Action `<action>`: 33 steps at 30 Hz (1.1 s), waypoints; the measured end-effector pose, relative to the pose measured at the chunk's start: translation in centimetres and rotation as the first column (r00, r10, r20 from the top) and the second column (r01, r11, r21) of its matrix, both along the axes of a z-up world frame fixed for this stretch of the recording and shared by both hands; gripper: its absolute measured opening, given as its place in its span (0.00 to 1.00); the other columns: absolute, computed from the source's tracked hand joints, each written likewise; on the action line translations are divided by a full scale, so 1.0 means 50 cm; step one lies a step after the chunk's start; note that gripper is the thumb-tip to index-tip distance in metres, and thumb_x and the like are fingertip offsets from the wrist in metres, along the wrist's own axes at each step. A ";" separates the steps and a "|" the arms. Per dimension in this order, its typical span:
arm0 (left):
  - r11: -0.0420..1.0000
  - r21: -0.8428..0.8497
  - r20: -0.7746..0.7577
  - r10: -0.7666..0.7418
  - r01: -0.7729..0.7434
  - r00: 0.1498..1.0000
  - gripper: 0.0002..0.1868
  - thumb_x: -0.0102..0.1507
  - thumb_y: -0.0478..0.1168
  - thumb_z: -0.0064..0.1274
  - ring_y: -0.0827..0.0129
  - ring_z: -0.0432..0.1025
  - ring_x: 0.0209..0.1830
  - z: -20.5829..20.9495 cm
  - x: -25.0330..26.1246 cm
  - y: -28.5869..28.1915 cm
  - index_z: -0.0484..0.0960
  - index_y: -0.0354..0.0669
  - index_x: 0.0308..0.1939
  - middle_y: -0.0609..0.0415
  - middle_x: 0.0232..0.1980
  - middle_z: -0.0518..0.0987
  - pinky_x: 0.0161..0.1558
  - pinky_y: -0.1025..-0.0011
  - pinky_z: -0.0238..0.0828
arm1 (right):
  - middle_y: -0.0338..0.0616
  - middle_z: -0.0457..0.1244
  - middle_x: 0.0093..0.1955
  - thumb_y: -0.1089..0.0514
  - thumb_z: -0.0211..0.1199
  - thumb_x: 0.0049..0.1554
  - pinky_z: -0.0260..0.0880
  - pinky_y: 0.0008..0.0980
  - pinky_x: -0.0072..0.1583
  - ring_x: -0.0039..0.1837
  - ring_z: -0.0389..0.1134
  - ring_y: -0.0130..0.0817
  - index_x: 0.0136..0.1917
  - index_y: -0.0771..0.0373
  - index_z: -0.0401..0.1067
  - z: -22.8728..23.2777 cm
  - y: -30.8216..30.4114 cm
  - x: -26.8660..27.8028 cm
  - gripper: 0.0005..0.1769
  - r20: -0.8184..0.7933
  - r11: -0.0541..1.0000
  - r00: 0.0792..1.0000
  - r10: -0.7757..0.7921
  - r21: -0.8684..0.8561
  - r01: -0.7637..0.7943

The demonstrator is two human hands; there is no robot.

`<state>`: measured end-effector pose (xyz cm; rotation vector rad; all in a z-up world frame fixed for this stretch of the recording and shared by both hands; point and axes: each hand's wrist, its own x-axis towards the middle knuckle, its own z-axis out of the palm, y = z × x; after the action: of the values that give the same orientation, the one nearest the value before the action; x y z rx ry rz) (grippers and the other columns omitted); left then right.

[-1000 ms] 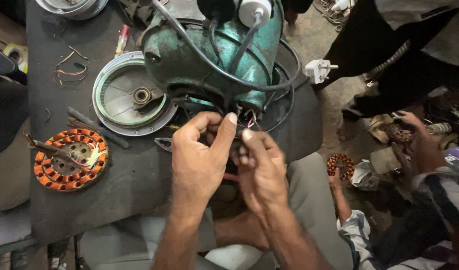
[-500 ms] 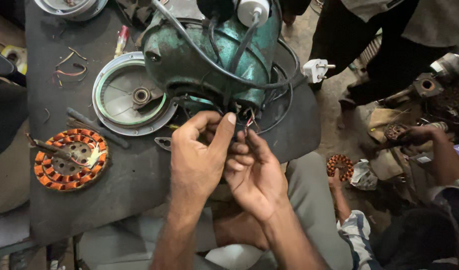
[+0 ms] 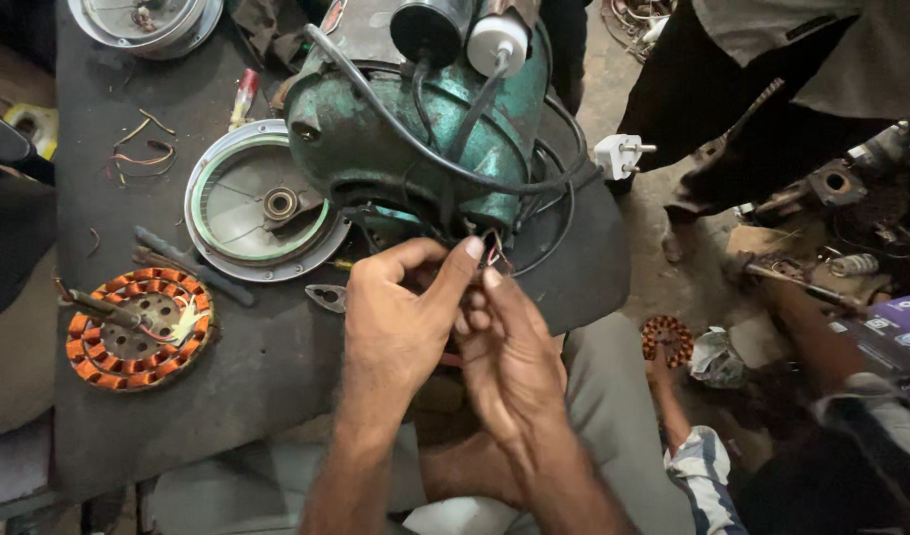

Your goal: The person repairs an electric motor by stripping wire insulation, twisting wires together, and wrapping the connections with electrical tape. The person uses pliers to strip the wires and hands to twist and tape them.

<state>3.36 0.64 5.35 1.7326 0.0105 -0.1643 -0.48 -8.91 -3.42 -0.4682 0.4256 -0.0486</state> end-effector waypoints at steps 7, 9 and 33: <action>1.000 0.002 0.072 -0.004 0.004 0.997 0.16 0.64 0.46 0.59 0.84 0.71 0.21 -0.001 -0.004 0.006 0.86 0.34 0.32 0.59 0.23 0.80 0.24 0.79 0.72 | 0.35 0.67 0.40 0.58 0.67 0.59 0.68 0.20 0.45 0.41 0.65 0.22 0.49 0.65 0.75 0.017 0.009 -0.016 0.08 0.175 0.450 0.970 -0.168 -0.862 0.233; 1.000 0.001 -0.001 0.012 -0.012 1.000 0.17 0.63 0.46 0.60 0.81 0.70 0.20 0.000 -0.005 0.010 0.86 0.33 0.30 0.57 0.21 0.78 0.21 0.77 0.69 | 0.36 0.66 0.38 0.56 0.65 0.57 0.69 0.23 0.46 0.40 0.65 0.24 0.49 0.65 0.75 0.018 0.008 -0.013 0.11 0.002 0.784 0.993 -0.122 -0.613 0.098; 0.965 0.247 0.530 -0.063 -0.083 0.845 0.10 0.65 0.39 0.58 0.67 0.76 0.30 -0.030 -0.023 0.011 0.79 0.33 0.37 0.46 0.33 0.80 0.33 0.69 0.71 | 0.40 0.67 0.40 0.57 0.65 0.59 0.69 0.28 0.46 0.41 0.66 0.26 0.47 0.66 0.74 0.047 -0.034 0.013 0.09 -0.020 0.993 1.000 -0.017 -0.113 0.014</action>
<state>2.21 1.20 3.85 1.9914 -0.3874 0.3530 0.15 -10.59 -1.07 -0.5774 0.4484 -0.0832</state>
